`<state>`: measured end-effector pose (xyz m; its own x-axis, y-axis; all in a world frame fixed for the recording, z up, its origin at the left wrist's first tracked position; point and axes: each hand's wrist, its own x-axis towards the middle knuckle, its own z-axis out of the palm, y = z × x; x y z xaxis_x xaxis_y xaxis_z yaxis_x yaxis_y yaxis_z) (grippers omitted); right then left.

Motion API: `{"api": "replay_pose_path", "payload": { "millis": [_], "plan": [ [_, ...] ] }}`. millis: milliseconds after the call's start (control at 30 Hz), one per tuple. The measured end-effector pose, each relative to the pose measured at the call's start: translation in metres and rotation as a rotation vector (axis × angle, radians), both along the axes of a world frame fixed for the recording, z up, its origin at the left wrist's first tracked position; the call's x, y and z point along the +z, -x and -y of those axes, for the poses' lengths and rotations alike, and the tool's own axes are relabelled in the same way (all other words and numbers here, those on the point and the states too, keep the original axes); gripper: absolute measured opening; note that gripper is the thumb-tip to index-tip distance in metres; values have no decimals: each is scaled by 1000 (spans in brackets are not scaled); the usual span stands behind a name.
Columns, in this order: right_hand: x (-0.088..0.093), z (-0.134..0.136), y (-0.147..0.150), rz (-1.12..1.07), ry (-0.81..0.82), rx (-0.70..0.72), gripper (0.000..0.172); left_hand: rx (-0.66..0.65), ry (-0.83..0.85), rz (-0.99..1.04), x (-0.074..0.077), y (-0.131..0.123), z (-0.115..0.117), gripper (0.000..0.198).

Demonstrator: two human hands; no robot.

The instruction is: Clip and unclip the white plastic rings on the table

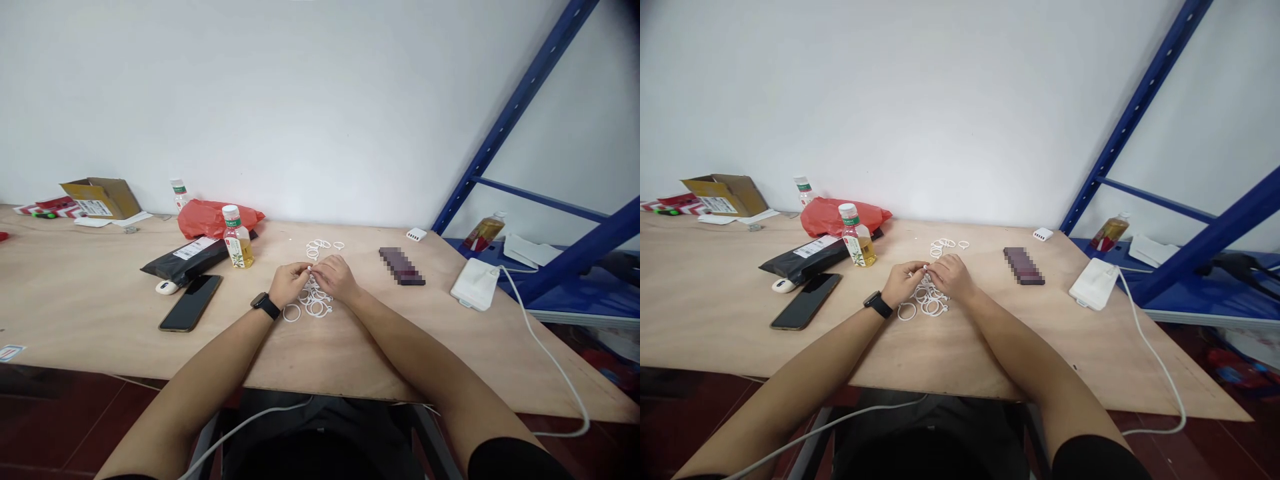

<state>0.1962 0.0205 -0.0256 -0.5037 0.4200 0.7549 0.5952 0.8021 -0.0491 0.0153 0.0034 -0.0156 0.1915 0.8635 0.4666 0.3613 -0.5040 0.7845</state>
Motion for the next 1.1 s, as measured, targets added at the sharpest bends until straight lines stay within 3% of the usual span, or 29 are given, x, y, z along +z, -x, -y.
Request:
{"api": "replay_pose_path", "payload": {
  "millis": [667,900,1000,1100],
  "plan": [
    [2,1,-2,-34,38,10,12,13,-49,-24,0,-2,1,22],
    [-3,-18,-19,-118,247,-225,25,38,-16,-76,3,-2,3,19],
    [-8,-30,-26,-11,396,-306,27,64,-63,-111,5,-2,3,19],
    [-13,-36,-27,171,557,-331,46,106,-111,-138,6,0,2,19]
  ]
}}
